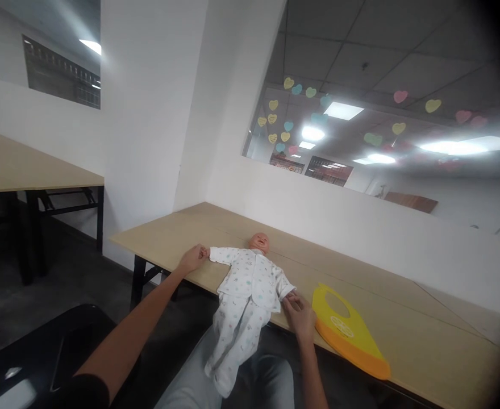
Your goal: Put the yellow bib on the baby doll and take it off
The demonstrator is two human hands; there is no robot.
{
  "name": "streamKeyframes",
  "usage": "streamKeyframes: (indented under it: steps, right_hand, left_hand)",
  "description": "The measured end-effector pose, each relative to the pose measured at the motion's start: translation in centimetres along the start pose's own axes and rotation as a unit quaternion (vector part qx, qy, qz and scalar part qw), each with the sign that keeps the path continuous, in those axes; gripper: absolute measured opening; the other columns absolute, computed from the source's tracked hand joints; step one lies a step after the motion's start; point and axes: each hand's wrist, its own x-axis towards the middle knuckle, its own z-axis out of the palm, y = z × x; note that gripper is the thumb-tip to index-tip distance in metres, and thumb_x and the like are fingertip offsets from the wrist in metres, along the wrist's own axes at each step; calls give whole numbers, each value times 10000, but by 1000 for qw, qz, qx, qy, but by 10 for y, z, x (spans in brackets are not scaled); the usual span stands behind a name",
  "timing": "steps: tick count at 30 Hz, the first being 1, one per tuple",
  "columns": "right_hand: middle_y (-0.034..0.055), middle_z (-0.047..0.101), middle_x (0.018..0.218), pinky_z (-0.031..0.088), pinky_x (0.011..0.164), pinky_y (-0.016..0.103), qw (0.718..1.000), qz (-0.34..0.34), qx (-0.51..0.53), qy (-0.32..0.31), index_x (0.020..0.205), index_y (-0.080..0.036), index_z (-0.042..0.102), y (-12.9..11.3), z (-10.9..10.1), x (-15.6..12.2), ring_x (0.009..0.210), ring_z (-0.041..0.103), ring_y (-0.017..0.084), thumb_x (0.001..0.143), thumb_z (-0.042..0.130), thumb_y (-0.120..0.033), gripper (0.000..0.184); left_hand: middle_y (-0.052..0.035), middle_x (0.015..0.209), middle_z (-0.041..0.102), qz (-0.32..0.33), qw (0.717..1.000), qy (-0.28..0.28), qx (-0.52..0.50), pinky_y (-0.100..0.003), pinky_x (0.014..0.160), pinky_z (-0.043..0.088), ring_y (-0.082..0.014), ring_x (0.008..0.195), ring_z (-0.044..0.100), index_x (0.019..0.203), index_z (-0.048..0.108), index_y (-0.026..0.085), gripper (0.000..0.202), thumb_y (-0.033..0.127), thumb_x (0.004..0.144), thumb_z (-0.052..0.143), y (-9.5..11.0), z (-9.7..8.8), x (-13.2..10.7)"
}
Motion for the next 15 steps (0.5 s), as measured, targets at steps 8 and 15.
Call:
streamKeyframes:
  steps: [8, 15]
  right_hand:
    - [161, 730, 1230, 516, 992, 462, 1000, 12, 29, 1, 776, -198, 691, 1, 2, 2, 1188, 684, 397, 624, 663, -690, 516]
    - [144, 741, 1210, 528, 985, 462, 1000, 4, 23, 1, 786, -205, 684, 5, 2, 1, 1173, 698, 378, 649, 668, -673, 487]
  left_hand:
    - [-77, 968, 715, -2, 1000, 3, -3, -299, 747, 452, -203, 846, 649, 1037, 603, 190, 294, 454, 927, 535, 2, 0, 0]
    - [-82, 974, 718, 4, 1000, -2, 0, -305, 752, 451, -211, 854, 652, 1054, 604, 180, 300, 441, 924, 536, 5, -3, -2]
